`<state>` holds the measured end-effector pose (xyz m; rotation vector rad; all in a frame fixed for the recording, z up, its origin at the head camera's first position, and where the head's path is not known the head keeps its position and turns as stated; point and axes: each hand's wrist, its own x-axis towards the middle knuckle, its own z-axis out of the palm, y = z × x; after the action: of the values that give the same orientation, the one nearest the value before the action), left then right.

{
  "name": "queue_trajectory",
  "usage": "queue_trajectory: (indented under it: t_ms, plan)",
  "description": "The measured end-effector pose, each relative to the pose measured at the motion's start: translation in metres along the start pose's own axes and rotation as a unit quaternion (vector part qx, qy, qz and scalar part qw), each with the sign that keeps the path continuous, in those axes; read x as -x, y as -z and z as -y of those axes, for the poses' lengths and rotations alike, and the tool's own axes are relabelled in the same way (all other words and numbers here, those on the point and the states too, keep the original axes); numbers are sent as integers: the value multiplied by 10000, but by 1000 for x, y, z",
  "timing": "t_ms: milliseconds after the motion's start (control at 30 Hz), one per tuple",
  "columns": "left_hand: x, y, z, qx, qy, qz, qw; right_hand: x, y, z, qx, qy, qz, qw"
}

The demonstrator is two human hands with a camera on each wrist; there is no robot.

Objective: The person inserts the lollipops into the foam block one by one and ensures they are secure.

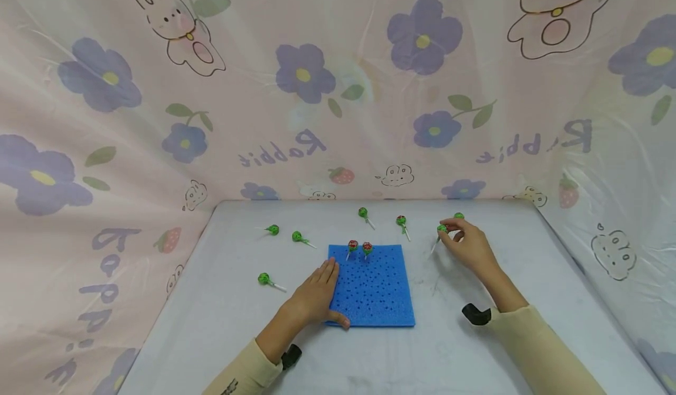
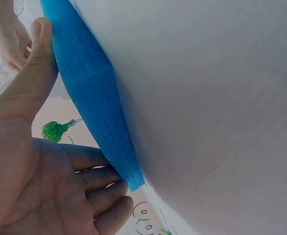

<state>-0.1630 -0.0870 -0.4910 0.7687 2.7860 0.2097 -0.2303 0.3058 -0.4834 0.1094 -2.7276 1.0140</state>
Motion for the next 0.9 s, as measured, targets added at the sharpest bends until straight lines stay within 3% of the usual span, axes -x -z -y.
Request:
queue_trajectory:
  t_ms: [400,900]
  plan:
    - [1,1,0,23,6,18,10000,6,-15,35,-211,700,157,9972]
    - [-2,-2,1,22,38,18,10000,11,-37,54,-337,1423,444,9883]
